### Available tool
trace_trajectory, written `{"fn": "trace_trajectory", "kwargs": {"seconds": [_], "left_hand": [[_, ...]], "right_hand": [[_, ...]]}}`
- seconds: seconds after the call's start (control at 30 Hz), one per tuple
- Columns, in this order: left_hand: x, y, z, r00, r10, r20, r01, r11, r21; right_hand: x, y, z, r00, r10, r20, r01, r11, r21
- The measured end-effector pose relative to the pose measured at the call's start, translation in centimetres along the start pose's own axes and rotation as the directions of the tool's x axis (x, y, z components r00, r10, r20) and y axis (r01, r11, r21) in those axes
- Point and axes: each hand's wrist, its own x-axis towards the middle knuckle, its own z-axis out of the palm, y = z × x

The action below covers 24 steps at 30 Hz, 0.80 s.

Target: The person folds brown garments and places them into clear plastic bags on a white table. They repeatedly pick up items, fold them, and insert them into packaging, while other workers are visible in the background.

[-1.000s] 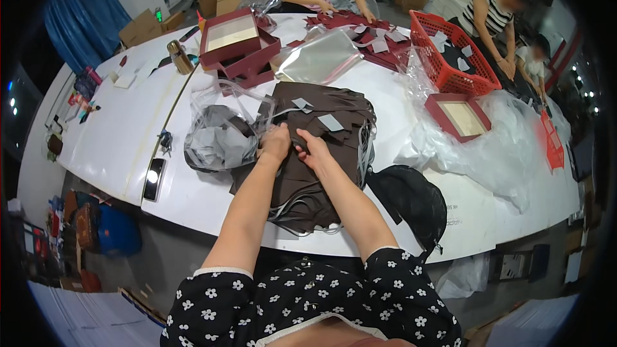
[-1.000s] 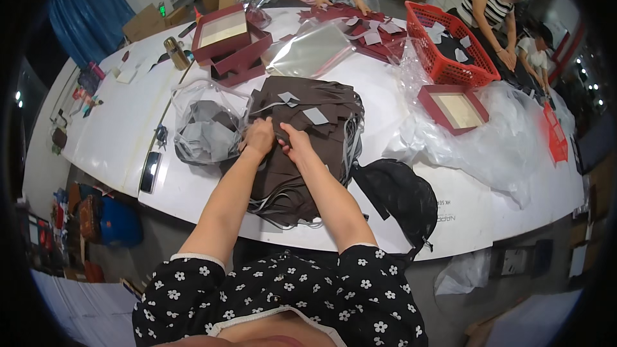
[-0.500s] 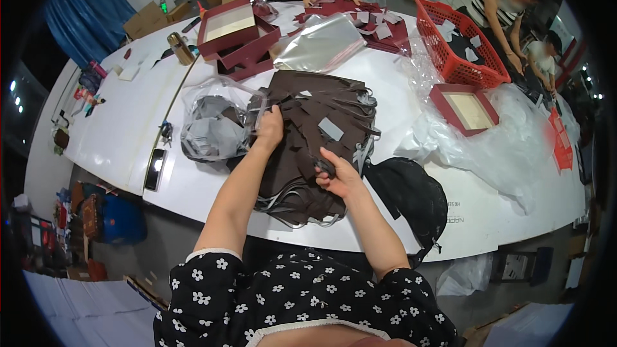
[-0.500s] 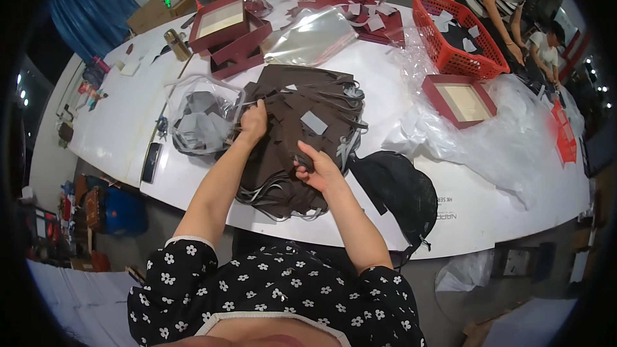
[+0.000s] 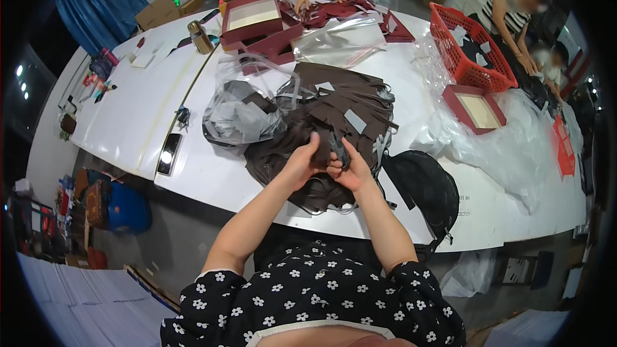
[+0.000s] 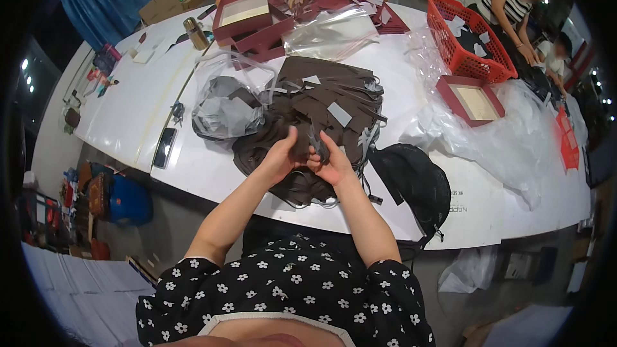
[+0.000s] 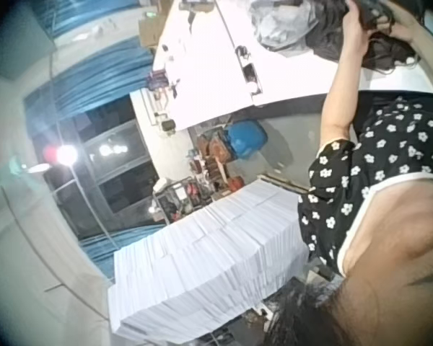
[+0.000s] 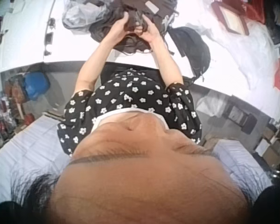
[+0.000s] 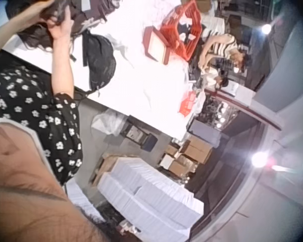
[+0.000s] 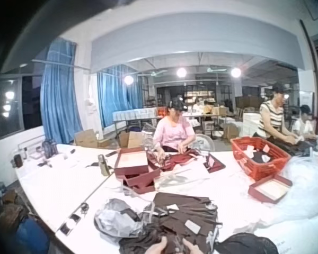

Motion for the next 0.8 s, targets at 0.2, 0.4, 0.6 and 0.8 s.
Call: {"fn": "trace_trajectory", "kwargs": {"seconds": [0.2,0.4,0.6,0.8], "left_hand": [[4.1,1.4,-6.8,0.826,0.38,-0.416,-0.199,0.888,0.415],[0.0,0.9,-2.1,0.986,-0.154,0.063,0.13,0.95,0.282],[0.5,-3.1,-1.4,0.986,0.038,-0.161,-0.042,0.999,-0.024],[1.6,-4.0,-0.7,0.973,0.027,-0.228,-0.077,0.974,-0.212]], "right_hand": [[-0.8,3.1,2.5,0.919,-0.327,-0.22,0.187,0.852,-0.489],[-1.6,4.0,3.5,0.888,-0.435,-0.149,0.133,0.555,-0.821],[0.2,4.3,1.9,0.632,-0.77,0.089,-0.139,-0.226,-0.964],[1.4,4.3,0.6,0.345,-0.916,0.203,0.068,-0.191,-0.979]]}}
